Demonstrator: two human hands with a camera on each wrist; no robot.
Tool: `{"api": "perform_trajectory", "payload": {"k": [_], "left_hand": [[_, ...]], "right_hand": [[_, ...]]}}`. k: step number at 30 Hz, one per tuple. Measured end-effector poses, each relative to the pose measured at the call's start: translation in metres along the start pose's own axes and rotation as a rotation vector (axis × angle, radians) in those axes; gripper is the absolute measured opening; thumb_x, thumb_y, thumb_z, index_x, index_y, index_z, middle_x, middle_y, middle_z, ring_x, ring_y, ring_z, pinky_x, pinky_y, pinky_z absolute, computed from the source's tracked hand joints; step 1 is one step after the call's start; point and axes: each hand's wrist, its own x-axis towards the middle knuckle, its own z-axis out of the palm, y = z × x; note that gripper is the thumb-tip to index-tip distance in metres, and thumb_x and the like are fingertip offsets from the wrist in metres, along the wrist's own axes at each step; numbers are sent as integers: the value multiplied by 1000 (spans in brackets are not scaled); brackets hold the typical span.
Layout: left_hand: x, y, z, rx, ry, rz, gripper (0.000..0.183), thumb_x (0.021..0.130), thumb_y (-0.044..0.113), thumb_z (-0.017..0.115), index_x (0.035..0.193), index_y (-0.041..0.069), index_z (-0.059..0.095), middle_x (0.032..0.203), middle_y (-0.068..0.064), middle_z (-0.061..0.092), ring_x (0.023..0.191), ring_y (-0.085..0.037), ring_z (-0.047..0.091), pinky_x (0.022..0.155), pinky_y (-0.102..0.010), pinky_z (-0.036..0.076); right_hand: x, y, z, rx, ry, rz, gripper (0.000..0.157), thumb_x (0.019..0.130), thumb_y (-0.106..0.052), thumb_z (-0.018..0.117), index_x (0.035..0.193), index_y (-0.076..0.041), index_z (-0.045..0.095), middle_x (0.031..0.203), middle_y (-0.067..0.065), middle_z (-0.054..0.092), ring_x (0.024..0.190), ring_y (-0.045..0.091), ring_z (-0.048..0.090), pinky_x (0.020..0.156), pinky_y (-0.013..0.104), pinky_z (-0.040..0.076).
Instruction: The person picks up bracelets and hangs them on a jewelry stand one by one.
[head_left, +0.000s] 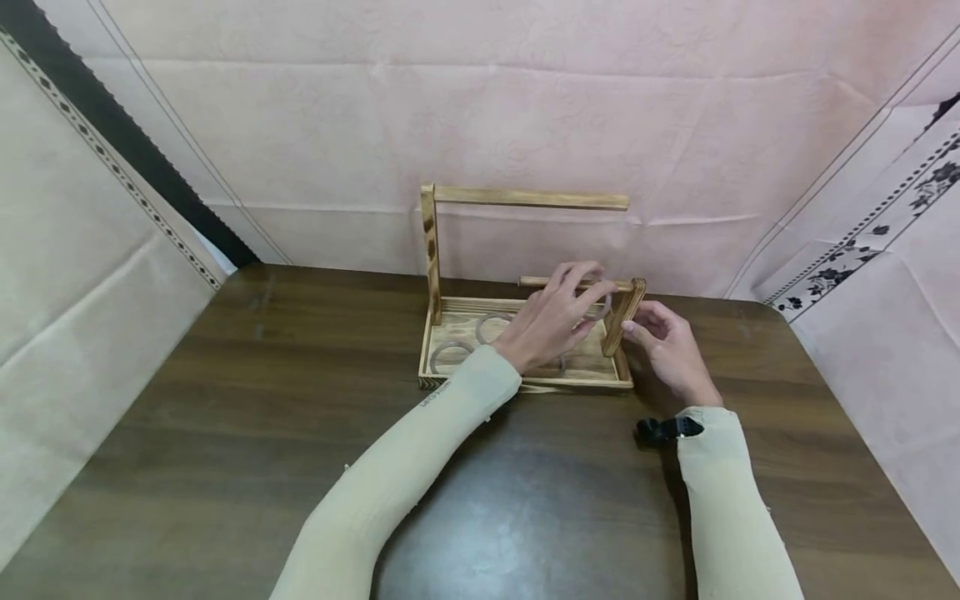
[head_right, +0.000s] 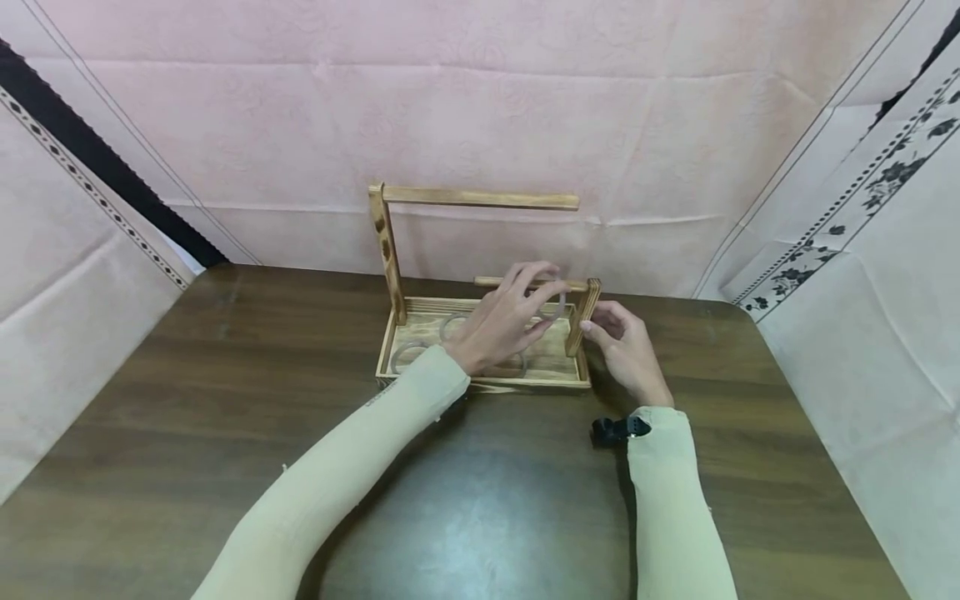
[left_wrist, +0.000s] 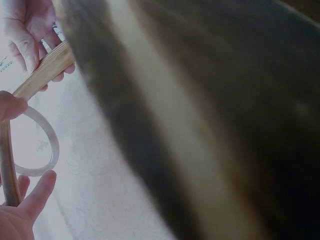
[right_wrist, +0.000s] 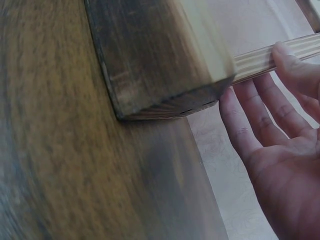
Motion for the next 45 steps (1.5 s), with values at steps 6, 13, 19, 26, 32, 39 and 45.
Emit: {"api": "perform_trajectory", "payload": {"k": [6, 13, 19, 26, 32, 39, 45], "left_hand": [[-2, 2, 1, 17, 4, -22, 53, 96, 25, 72, 145, 22, 54, 154, -7, 44, 141, -23, 43, 62, -18, 54], [-7, 0, -3, 36, 2, -28, 65, 93, 24, 75, 152, 24, 47, 164, -8, 32, 144, -26, 40, 55, -17, 51], [-12, 0, -11, 25, 30, -28, 70, 90, 20, 77, 152, 23, 45, 166, -7, 30, 146, -27, 38, 55, -18, 52], [-16, 0, -16, 6, 57, 0, 66, 89, 11, 73, 150, 20, 47, 162, -9, 35, 145, -27, 39, 50, -15, 47], [-24, -1, -20, 38, 50, 52, 59, 89, 9, 70, 145, 18, 52, 162, -10, 36, 144, -27, 40, 58, -16, 50], [-30, -2, -23, 89, 43, 119, 55, 90, 14, 72, 142, 17, 55, 154, -11, 45, 138, -27, 46, 88, -28, 58], [-31, -2, -26, 96, 30, 135, 51, 92, 19, 72, 141, 16, 56, 149, -11, 49, 133, -26, 51, 97, -34, 56]], "right_hand": [[0, 1, 1, -24, -4, 7, 38, 103, -19, 63, 134, 1, 57, 122, 14, 66, 101, 2, 67, 89, 16, 57], [1, -1, 3, -21, -1, 17, 37, 103, -17, 62, 133, 3, 57, 122, 17, 65, 102, 2, 67, 89, 15, 56], [2, -3, 2, -25, -6, 25, 38, 103, -19, 61, 136, 1, 56, 126, 20, 63, 104, 2, 66, 90, 16, 56], [2, -1, 0, -30, -5, 28, 38, 104, -19, 61, 135, 0, 56, 121, 9, 65, 103, 1, 66, 90, 16, 57], [2, 0, 0, -20, -6, 31, 36, 103, -19, 61, 134, 1, 56, 120, 11, 65, 101, 1, 67, 90, 18, 57], [0, -1, 0, -50, -4, 42, 37, 104, -20, 60, 135, -1, 56, 125, 17, 64, 103, 1, 66, 90, 16, 56], [-1, -3, -1, -75, 5, 36, 37, 104, -19, 61, 135, -1, 57, 125, 18, 64, 103, 0, 64, 87, 12, 53]]}}
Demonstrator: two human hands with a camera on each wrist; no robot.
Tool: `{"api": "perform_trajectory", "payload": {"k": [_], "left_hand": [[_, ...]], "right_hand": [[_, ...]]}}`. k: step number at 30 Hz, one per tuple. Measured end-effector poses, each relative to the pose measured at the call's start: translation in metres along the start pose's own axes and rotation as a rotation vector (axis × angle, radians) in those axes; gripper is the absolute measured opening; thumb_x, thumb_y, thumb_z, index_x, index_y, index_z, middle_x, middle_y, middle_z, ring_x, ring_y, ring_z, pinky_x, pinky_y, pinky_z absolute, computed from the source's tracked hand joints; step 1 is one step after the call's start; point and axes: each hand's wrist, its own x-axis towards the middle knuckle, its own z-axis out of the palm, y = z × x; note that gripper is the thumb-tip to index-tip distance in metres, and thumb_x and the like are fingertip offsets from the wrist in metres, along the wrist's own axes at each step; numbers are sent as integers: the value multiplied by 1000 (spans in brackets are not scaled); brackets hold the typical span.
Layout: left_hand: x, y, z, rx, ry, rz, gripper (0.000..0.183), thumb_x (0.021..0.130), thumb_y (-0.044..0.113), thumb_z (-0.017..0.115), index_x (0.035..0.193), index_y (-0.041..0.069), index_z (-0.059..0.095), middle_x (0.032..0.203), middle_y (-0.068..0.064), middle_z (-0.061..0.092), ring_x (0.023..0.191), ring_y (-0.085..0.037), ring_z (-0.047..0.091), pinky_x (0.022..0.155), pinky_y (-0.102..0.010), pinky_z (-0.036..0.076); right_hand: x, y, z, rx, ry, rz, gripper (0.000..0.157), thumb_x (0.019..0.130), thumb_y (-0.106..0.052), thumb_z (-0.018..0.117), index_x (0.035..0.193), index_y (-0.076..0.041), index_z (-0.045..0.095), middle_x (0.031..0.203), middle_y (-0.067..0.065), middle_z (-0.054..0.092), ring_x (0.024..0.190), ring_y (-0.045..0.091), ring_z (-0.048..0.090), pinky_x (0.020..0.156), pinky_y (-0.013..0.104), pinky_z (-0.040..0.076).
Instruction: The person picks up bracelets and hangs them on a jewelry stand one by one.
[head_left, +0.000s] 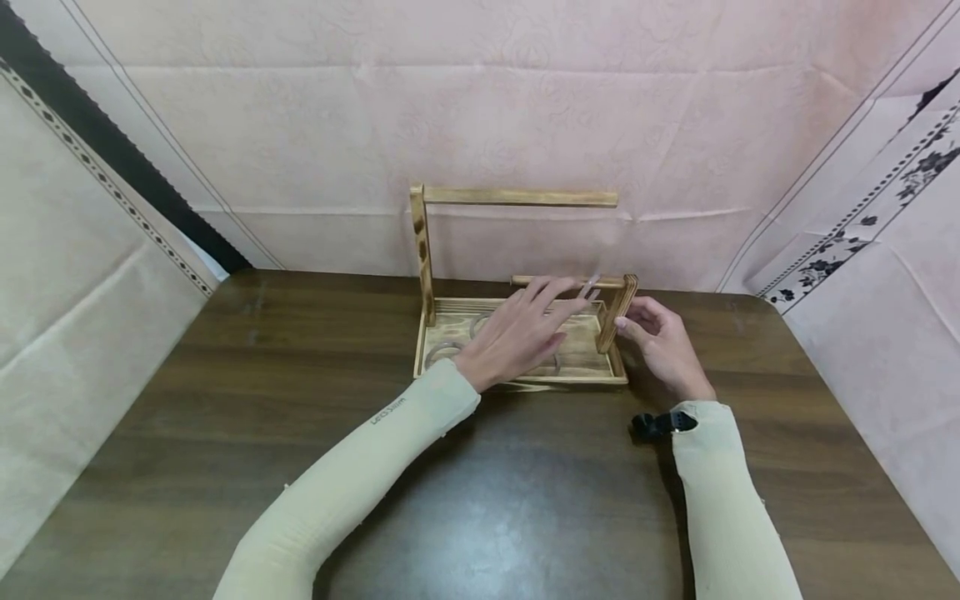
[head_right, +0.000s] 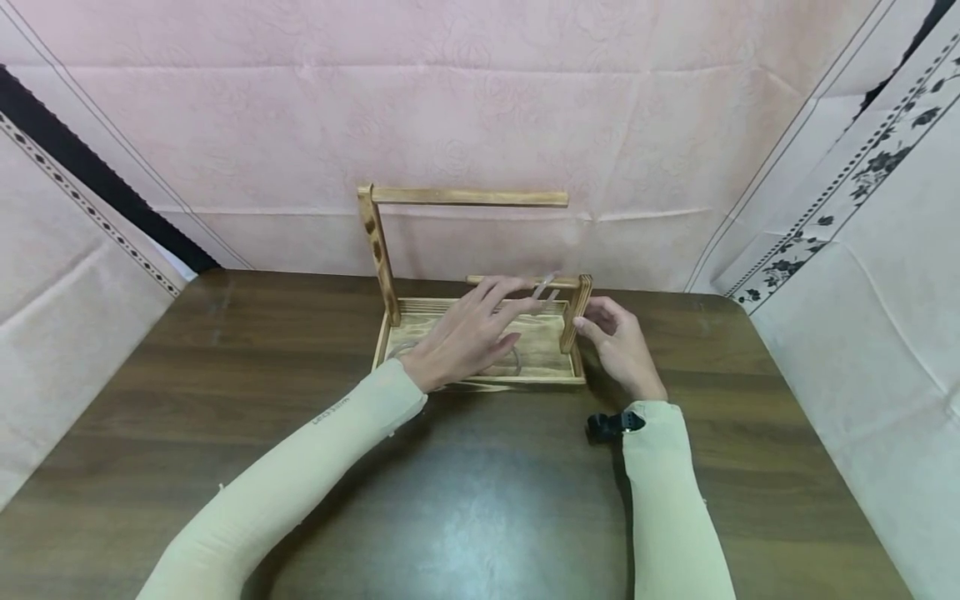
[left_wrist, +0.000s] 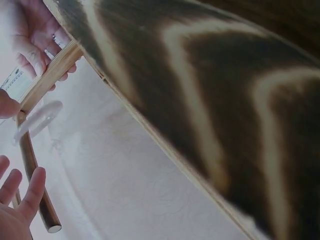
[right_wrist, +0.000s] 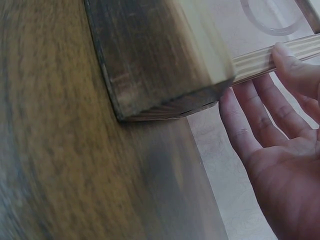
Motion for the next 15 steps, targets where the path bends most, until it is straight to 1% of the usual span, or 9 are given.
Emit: {"api": "perform_trajectory", "payload": {"k": [5, 9, 12, 15], "left_hand": [[-3, -2, -5, 22, -39, 21, 45, 96, 24, 68, 140, 18, 57, 142, -8, 55, 129, -24, 53, 89, -32, 56], [-7, -3, -6, 22, -119, 43, 43, 99, 29, 65, 140, 17, 57, 136, -4, 59, 122, -21, 57, 84, -31, 55], [-10, -3, -6, 9, -183, 78, 38, 101, 30, 62, 137, 16, 58, 131, -3, 62, 117, -21, 59, 90, -33, 55], [-12, -4, -6, 3, -236, 104, 32, 103, 32, 58, 132, 16, 60, 126, -3, 63, 116, -21, 59, 98, -35, 53]], "right_hand": [[2, 1, 2, 21, -3, -3, 37, 103, -21, 61, 133, 0, 57, 123, 18, 65, 102, 1, 66, 89, 14, 55], [1, 2, 3, 4, -6, 9, 37, 103, -23, 61, 134, -1, 57, 126, 18, 64, 103, 1, 65, 88, 13, 54], [0, 3, 3, -7, 4, 7, 37, 103, -22, 61, 133, -1, 57, 125, 17, 65, 102, 0, 65, 87, 12, 54], [1, 4, 2, 3, 15, -9, 36, 103, -20, 61, 132, 1, 57, 122, 15, 66, 101, 0, 65, 87, 12, 54]]}}
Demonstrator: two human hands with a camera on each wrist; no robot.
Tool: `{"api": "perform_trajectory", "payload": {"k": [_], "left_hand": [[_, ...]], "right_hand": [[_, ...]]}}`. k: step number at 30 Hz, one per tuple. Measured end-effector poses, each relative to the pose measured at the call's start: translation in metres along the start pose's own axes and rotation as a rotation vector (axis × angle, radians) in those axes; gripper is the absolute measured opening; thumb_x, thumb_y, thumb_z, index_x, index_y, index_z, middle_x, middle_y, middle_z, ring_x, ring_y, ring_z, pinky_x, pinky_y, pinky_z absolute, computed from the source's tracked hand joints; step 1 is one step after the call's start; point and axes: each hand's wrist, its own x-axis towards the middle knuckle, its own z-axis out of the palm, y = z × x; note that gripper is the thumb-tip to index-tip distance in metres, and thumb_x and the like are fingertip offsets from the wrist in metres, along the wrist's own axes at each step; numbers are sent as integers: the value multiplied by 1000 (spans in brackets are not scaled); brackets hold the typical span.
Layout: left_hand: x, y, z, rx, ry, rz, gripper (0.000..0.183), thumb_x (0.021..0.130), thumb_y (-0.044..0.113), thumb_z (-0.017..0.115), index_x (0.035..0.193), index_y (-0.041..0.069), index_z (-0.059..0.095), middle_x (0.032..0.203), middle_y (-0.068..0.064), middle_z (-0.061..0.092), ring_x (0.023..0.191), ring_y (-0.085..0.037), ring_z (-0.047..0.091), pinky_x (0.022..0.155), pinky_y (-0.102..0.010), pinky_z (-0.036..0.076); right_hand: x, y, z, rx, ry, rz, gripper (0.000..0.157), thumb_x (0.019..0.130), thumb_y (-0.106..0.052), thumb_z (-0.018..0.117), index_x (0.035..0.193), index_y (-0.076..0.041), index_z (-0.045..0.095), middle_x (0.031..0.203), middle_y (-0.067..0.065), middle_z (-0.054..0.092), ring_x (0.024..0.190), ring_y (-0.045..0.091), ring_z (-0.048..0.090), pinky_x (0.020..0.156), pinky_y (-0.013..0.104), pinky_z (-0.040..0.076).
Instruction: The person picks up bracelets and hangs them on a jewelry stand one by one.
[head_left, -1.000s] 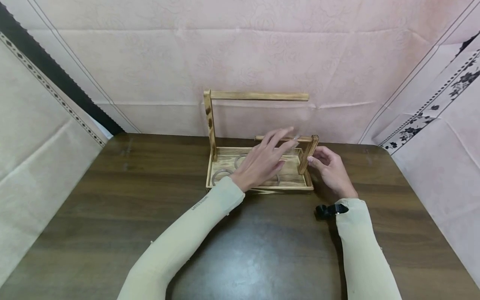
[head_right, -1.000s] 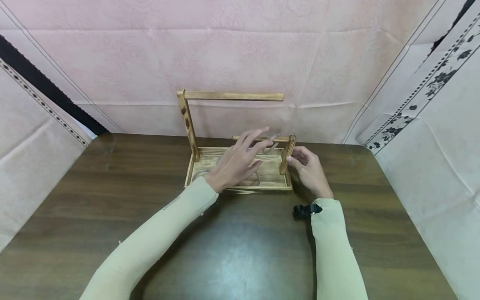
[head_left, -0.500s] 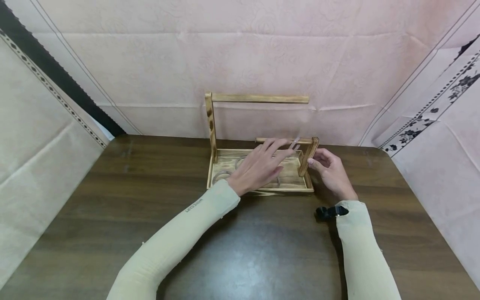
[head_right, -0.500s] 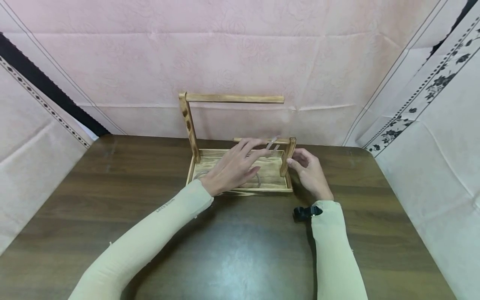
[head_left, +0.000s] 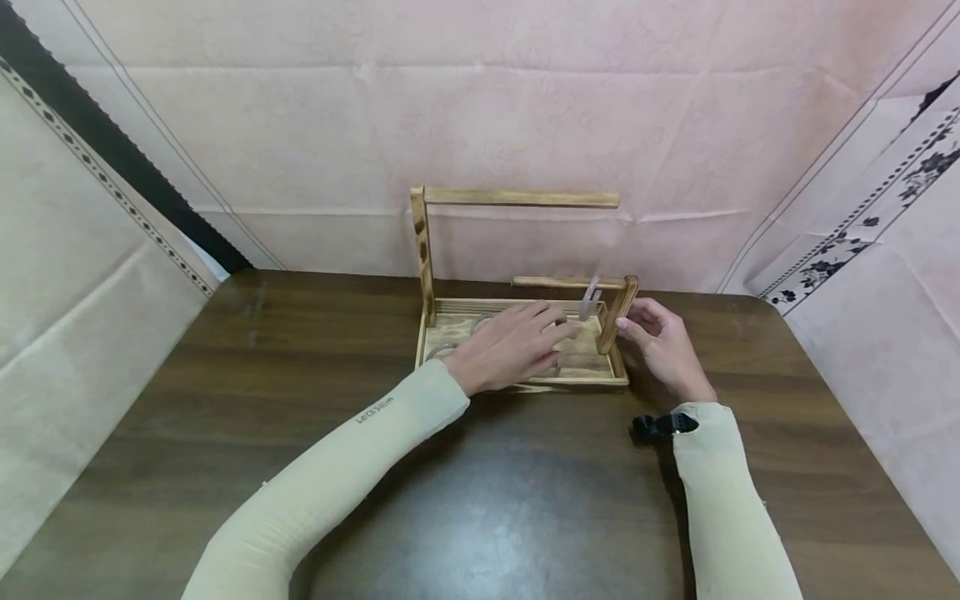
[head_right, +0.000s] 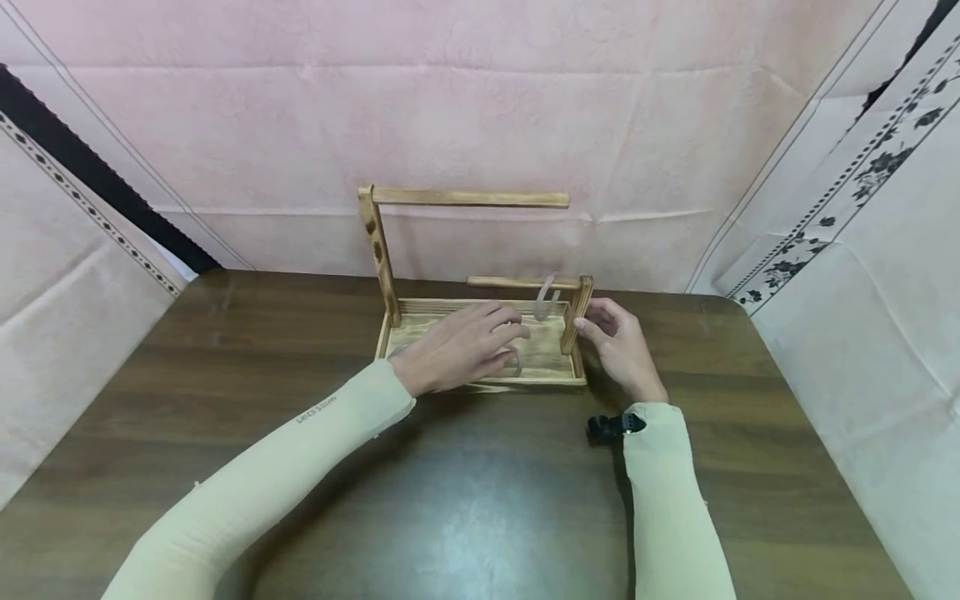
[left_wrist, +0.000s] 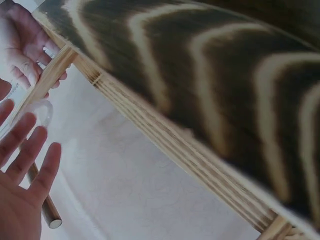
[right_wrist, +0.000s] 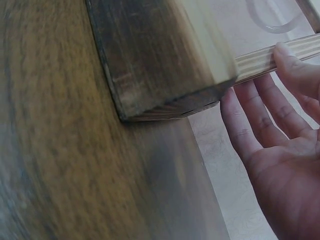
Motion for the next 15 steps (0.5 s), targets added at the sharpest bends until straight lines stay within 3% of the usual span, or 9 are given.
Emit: {"api": "perform_trajectory", "payload": {"k": [7, 11, 15], "left_hand": [[-4, -2, -2, 1, -133, -15, 32, 104, 36, 57, 132, 20, 60, 127, -1, 62, 120, -21, 58, 103, -37, 52], [-7, -2, -2, -1, -209, -34, 32, 104, 38, 57, 132, 22, 60, 128, -1, 62, 119, -22, 57, 94, -38, 56], [-10, -2, -1, 17, -235, -38, 30, 104, 38, 59, 129, 23, 63, 126, -1, 63, 118, -23, 59, 86, -38, 59]], "right_hand": [[0, 2, -2, 42, 2, -15, 35, 103, -19, 62, 131, 1, 57, 114, -1, 66, 100, -1, 66, 87, 13, 55], [0, 3, -2, 67, -1, -20, 35, 103, -17, 62, 131, 3, 57, 112, -5, 66, 100, 0, 67, 87, 14, 56], [0, 3, 0, 56, -4, -14, 36, 103, -19, 62, 132, 2, 57, 114, -2, 66, 101, -1, 67, 88, 13, 56]]}}
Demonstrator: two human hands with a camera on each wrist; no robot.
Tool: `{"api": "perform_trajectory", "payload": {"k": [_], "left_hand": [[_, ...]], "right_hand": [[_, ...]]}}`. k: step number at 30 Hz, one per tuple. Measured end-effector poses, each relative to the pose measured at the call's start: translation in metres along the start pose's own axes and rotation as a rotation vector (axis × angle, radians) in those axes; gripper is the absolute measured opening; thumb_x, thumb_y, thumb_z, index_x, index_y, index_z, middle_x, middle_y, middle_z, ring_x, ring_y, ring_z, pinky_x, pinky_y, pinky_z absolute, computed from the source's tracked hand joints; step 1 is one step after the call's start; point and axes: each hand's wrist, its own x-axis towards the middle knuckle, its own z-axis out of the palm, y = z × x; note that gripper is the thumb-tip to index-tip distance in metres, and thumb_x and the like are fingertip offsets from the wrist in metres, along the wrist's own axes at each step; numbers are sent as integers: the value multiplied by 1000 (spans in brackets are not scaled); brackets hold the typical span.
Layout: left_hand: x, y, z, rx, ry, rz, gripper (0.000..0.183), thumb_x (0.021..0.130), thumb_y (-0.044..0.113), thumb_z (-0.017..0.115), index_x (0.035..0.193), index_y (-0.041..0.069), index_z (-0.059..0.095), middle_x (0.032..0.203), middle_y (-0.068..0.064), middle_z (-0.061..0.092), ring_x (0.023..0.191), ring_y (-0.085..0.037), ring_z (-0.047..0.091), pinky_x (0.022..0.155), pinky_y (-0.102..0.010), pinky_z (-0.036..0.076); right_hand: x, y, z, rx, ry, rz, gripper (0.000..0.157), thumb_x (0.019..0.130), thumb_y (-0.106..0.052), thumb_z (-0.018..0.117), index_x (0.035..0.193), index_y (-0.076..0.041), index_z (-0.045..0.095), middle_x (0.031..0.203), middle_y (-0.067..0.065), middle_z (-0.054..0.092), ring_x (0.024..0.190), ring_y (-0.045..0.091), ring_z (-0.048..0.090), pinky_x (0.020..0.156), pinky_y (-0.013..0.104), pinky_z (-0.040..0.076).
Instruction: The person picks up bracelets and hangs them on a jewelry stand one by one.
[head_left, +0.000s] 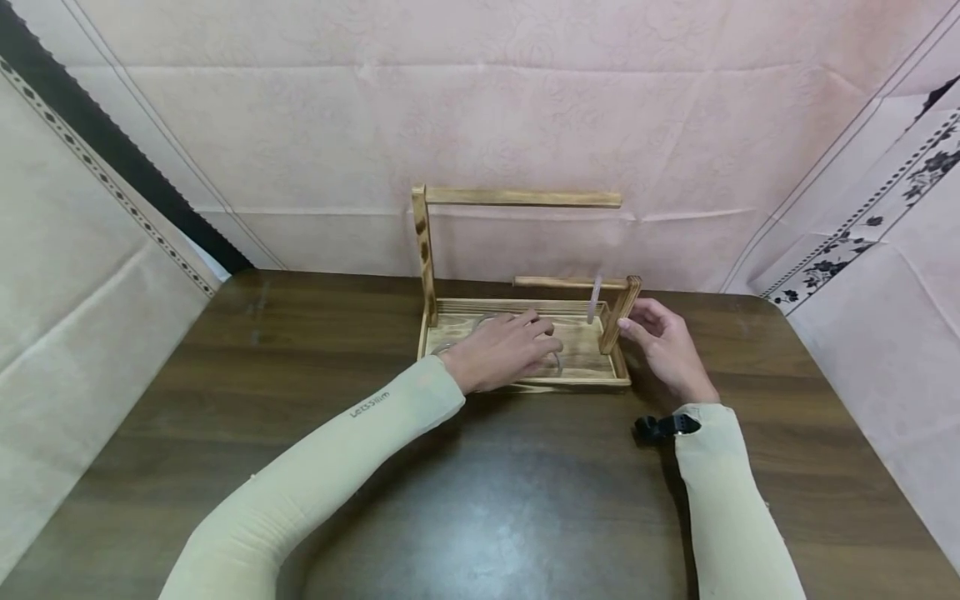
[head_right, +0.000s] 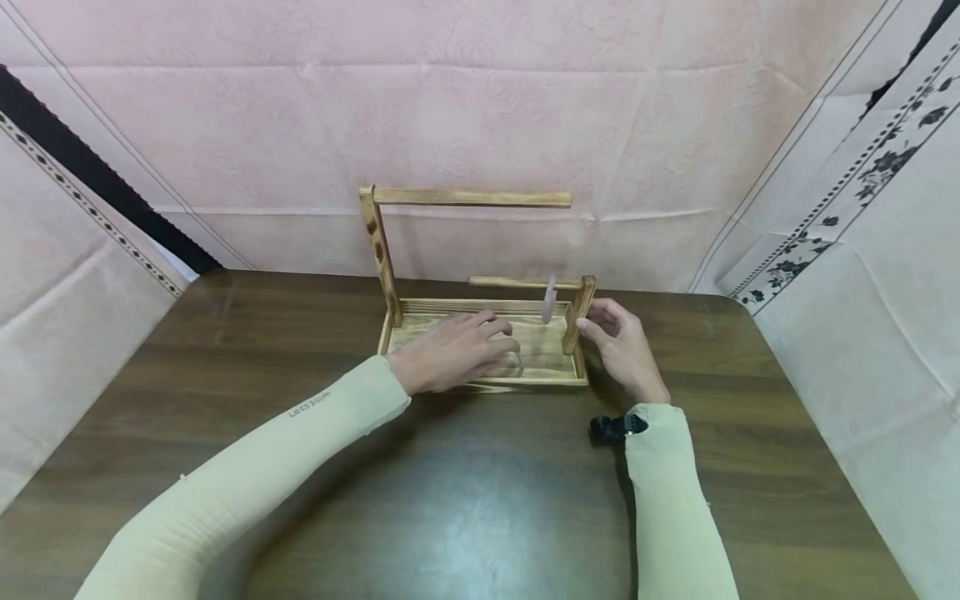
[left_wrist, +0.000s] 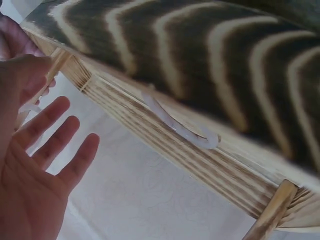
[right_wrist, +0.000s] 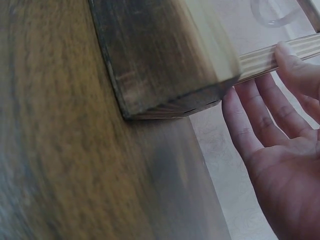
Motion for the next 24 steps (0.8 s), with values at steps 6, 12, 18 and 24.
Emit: {"api": "perform_trajectory", "payload": {"k": [6, 12, 18, 24], "left_hand": [[3, -3, 0, -33, -96, -18, 33, 102, 27, 62, 135, 25, 60, 139, -2, 58, 129, -25, 55, 93, -42, 59], [7, -8, 0, -114, -157, -8, 36, 102, 18, 63, 137, 24, 60, 142, -4, 57, 128, -27, 55, 88, -41, 60], [11, -10, 2, -152, -167, 31, 32, 102, 28, 63, 134, 25, 63, 138, -2, 61, 124, -26, 57, 87, -35, 58], [18, -10, 0, -158, -217, 36, 33, 103, 25, 63, 135, 27, 63, 137, -1, 62, 124, -26, 57, 84, -34, 59]], "right_hand": [[0, -1, -1, -24, 7, 0, 35, 103, -20, 62, 131, 1, 57, 116, 2, 66, 101, -1, 65, 87, 13, 55], [-1, -1, 1, -14, 4, 10, 36, 102, -20, 62, 131, 1, 57, 116, 3, 66, 100, 0, 66, 90, 17, 56], [0, -2, 3, 2, -15, 10, 37, 103, -19, 62, 132, 3, 57, 121, 15, 65, 100, 0, 66, 90, 17, 56], [-1, -4, 0, -13, -11, 11, 37, 103, -18, 61, 134, 3, 57, 125, 19, 64, 101, -1, 64, 88, 12, 54]]}}
